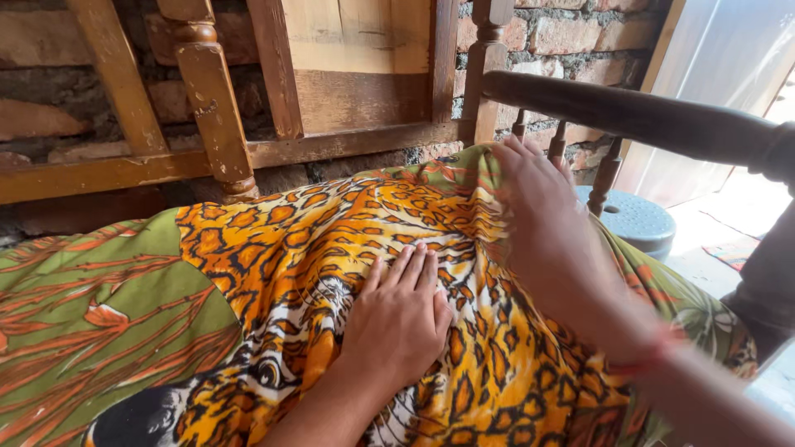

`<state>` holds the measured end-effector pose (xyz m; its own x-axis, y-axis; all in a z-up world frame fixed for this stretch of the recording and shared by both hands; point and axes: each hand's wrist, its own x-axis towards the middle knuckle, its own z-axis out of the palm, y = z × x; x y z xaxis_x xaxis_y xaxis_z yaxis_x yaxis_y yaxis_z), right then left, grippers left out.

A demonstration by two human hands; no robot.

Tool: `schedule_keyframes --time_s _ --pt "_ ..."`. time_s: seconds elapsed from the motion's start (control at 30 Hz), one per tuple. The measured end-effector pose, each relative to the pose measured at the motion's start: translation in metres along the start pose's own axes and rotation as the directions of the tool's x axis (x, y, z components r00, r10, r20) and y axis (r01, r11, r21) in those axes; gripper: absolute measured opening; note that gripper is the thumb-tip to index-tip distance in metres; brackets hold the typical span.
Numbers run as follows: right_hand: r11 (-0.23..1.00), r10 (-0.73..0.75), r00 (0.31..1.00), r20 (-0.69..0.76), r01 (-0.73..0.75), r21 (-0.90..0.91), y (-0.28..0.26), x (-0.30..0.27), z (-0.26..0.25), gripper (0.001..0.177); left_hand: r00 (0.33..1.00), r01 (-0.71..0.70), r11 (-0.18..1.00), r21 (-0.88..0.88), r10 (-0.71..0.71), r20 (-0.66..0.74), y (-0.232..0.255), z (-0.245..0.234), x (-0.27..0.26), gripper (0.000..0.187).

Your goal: The person smooths a patterned bed sheet on a wooden bed frame using both hands. They repeatedly pat and press the fabric to flatten wrinkles and align the sheet across the mattress surface.

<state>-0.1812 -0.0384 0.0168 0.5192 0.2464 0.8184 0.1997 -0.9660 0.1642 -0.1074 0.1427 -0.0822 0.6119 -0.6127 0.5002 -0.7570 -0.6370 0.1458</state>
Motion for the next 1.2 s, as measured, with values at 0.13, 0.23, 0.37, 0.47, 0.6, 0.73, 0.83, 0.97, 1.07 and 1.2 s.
schedule_keyframes --time_s 0.13,0.23,0.37,0.47,0.6,0.73,0.83,0.97,1.07,1.2 --pt "0.987 0.044 0.799 0.6 -0.127 0.097 -0.027 -0.002 0.012 0.054 0.995 -0.003 0.999 0.038 0.007 -0.095 0.001 -0.005 0.007 0.063" --pt "0.911 0.279 0.579 0.766 -0.412 -0.021 -0.007 0.013 0.003 0.05 0.998 0.062 0.995 0.081 -0.06 -0.027 0.003 -0.009 -0.004 0.065" --pt "0.994 0.024 0.941 0.338 -0.057 0.088 -0.009 -0.034 0.028 0.059 0.997 0.071 0.997 -0.023 -0.071 -0.006 0.006 -0.015 -0.003 0.064" --pt "0.996 0.007 0.833 0.553 -0.052 0.066 0.007 -0.034 0.029 0.056 0.996 0.085 0.996 -0.022 -0.085 -0.022 0.004 -0.022 0.0 0.064" --pt "0.821 0.436 0.88 0.19 -0.476 0.317 0.016 -0.027 -0.002 0.055 0.997 0.079 0.997 0.02 -0.079 0.008 0.007 -0.019 -0.001 0.064" --pt "0.992 0.113 0.956 0.27 -0.123 0.021 -0.044 -0.063 0.015 0.056 0.987 0.089 0.995 0.042 -0.094 0.132 0.012 -0.029 0.008 0.066" --pt "0.962 0.027 0.97 0.243 -0.091 0.259 -0.049 -0.074 0.009 0.044 0.972 0.201 0.969 -0.142 -0.179 0.151 0.017 -0.041 0.023 0.072" --pt "0.908 0.12 0.958 0.259 -0.212 0.362 -0.048 -0.074 0.006 0.039 0.986 -0.094 0.986 0.141 0.111 -0.123 0.015 -0.047 -0.008 0.082" --pt "0.914 0.114 0.962 0.248 -0.199 0.353 -0.048 -0.075 0.007 0.037 0.992 -0.058 0.998 0.035 0.053 0.118 0.016 -0.05 -0.012 0.082" --pt "0.905 0.107 0.963 0.247 -0.197 0.376 -0.05 -0.075 0.005 0.039 0.985 -0.057 0.983 0.175 0.085 -0.153 0.015 -0.05 -0.035 0.086"
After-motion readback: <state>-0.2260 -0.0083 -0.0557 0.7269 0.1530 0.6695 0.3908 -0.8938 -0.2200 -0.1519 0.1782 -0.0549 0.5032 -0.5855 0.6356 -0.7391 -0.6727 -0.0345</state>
